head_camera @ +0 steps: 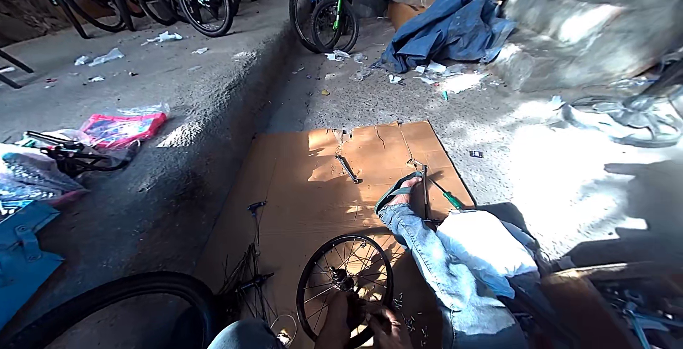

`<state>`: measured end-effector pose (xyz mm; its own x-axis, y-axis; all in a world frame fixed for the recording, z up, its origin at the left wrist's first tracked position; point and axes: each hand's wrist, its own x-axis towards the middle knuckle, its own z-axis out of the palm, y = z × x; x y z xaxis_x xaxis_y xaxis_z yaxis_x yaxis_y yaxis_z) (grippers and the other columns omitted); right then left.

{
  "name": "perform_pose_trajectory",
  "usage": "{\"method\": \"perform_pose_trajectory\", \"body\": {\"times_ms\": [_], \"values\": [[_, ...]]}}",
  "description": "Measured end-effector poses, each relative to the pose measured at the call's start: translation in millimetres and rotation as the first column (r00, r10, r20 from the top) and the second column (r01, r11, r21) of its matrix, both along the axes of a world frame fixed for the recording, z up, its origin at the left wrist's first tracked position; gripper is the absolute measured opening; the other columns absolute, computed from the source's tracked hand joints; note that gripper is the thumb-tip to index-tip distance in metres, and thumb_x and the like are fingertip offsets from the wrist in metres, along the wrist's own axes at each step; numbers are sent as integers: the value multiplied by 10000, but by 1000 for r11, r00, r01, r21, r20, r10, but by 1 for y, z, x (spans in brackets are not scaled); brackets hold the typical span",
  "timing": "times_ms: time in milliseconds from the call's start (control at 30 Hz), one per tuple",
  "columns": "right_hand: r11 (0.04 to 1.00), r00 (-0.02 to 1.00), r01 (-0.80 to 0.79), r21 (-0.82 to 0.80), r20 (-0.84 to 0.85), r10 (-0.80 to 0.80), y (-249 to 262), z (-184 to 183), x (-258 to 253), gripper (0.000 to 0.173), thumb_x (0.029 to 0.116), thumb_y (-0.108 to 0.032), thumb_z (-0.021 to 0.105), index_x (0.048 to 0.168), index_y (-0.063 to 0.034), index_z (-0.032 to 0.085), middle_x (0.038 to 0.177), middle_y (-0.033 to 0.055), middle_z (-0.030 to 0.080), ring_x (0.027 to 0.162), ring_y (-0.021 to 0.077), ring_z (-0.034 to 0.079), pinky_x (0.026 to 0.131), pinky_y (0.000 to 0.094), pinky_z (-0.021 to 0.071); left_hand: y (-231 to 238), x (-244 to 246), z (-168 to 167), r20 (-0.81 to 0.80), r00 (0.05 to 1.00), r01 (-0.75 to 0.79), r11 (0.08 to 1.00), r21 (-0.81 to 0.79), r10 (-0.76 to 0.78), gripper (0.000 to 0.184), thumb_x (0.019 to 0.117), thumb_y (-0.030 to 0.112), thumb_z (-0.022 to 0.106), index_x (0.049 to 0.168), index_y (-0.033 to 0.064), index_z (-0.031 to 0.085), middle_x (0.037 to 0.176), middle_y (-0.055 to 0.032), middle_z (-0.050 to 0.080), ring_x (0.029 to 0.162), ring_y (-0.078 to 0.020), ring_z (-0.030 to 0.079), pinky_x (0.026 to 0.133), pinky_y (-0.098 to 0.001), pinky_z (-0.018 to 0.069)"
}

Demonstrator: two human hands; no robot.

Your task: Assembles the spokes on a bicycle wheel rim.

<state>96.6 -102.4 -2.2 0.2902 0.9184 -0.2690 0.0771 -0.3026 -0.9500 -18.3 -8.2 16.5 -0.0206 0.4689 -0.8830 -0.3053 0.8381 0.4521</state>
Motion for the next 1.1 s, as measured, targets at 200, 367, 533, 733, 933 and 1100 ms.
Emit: {"method": "perform_pose_trajectory", "body": {"times_ms": [200,367,533,733,933,1100], "values": [[996,996,-79,-41,-50,77,-1,-5,8,266,844,-283,822,918,-53,710,907,83,683,869,182,654,829,399,559,0,-4,-8,-63,983,178,982,65,-174,289,1044,243,583,1174,-15,602,914,-153,705,713,-228,680,649,-382,577],[993,994,-107,-50,14,108,1,-9,20,253,904,-162,732,1091,-31,623,996,115,643,901,212,651,810,408,573,3,-18,-7,-54,959,278,960,27,-277,229,1035,173,587,1197,13,611,955,-134,714,732,-201,676,664,-350,561],[989,983,-107,-100,140,120,10,-2,29,538,953,-158,665,1442,-28,480,1396,199,576,1291,272,577,1087,444,477,2,-18,-14,-43,936,351,931,98,-348,175,1040,196,597,1133,50,618,804,-49,618,521,-87,472,468,-229,388],[989,978,-126,-73,160,136,21,0,40,874,1001,-188,614,1662,-98,48,1689,129,264,1494,207,399,1209,402,376,-13,-8,-9,105,954,278,960,34,-280,462,956,203,727,1353,32,565,1283,-194,633,1161,-331,636,957,-534,546],[896,893,-132,-424,342,293,54,-6,82,365,1033,-273,567,1296,-42,672,1294,192,668,1255,305,613,1100,492,453,-20,12,-27,195,971,104,981,163,-136,274,1047,189,593,1207,-34,587,1027,-177,679,889,-272,699,814,-429,602],[711,658,-200,-674,446,608,60,-52,85,552,957,-199,657,1473,-60,518,1488,261,489,1301,420,561,1053,551,494,-23,26,-27,52,990,124,980,154,-134,308,1051,270,604,1227,18,586,942,-126,614,764,-243,649,704,-414,587]]}}
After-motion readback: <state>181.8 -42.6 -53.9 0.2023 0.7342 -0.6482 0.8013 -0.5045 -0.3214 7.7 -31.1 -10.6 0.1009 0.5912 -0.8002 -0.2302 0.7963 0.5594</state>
